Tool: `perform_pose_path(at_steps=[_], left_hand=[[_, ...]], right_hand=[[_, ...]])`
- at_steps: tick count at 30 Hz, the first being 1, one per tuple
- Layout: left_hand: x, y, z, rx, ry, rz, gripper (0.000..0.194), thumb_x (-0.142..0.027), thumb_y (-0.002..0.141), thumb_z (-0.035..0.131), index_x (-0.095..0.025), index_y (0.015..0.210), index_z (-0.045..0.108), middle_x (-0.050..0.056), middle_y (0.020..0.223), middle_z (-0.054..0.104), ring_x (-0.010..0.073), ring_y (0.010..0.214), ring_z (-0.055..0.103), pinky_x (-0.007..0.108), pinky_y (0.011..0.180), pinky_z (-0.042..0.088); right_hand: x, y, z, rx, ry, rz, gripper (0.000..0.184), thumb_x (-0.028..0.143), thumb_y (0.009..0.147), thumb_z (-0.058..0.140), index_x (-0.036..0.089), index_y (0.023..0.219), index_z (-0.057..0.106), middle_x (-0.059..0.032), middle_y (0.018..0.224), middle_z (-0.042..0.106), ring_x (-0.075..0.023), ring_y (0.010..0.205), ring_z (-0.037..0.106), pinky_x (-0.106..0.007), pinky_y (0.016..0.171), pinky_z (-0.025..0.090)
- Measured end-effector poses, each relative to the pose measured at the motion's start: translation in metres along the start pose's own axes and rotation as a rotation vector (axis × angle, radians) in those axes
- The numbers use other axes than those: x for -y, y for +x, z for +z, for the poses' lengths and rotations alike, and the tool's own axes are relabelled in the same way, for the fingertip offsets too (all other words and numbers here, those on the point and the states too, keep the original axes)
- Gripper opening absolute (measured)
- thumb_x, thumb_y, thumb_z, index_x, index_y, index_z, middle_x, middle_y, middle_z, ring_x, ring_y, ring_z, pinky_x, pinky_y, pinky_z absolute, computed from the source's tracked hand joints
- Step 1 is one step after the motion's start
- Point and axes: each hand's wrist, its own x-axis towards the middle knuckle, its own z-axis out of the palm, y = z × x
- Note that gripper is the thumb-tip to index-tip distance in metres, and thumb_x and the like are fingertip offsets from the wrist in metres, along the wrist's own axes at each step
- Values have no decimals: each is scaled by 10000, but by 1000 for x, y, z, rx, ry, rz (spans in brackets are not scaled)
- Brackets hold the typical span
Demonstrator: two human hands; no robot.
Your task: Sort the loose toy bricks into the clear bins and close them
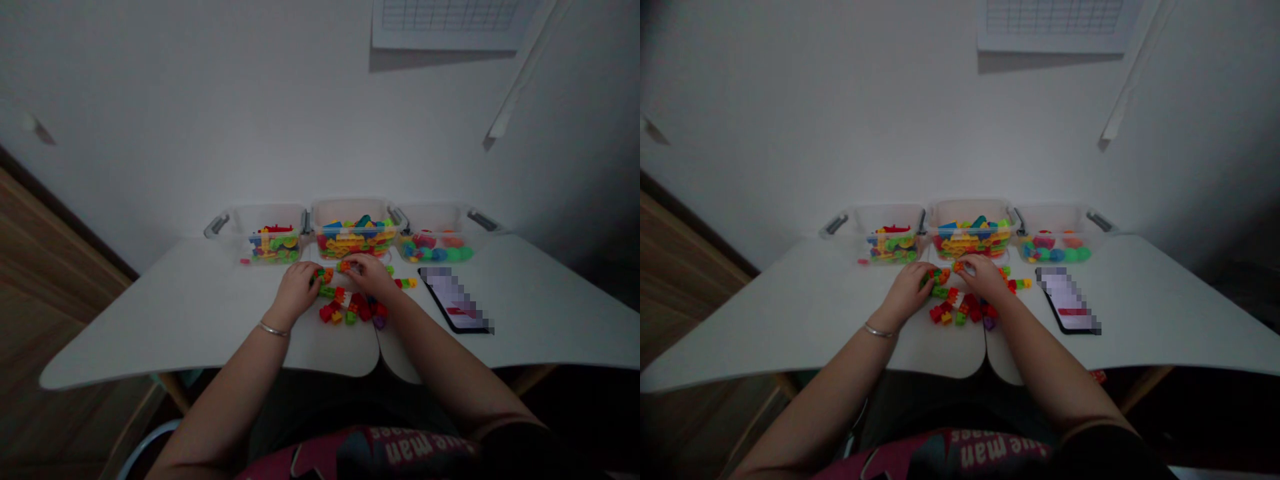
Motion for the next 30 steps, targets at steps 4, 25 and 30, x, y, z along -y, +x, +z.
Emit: perform_pose_path(at_steps=[4, 25, 30], left_hand=[[-2, 0, -1, -8, -30, 22, 238, -181, 900, 543, -182, 1119, 637, 102, 1123, 683, 252, 1084, 604, 452, 1007, 476], [-8, 0, -6, -41, -70, 53, 222, -262, 884, 588, -201, 1084, 662, 74, 1017, 708, 233, 966, 636, 391, 899, 491], [-8, 1, -6, -19, -34, 36, 205, -260, 884, 587, -197, 1062, 669, 77, 990, 710, 235, 944, 640, 385, 878, 501]], right_hand=[[-3, 0, 0, -76, 182, 79, 216, 246, 813, 673, 210, 1023, 709, -75, 1055, 741, -213, 973, 681, -392, 901, 541], [17, -3, 5, 0, 326, -7, 205, 272, 806, 653, 205, 999, 662, -53, 944, 713, -181, 846, 658, -348, 812, 551], [11, 4, -16, -419, 214, -22, 272, 329, 835, 621, 217, 1081, 652, -71, 1017, 714, -200, 830, 650, -383, 798, 550]])
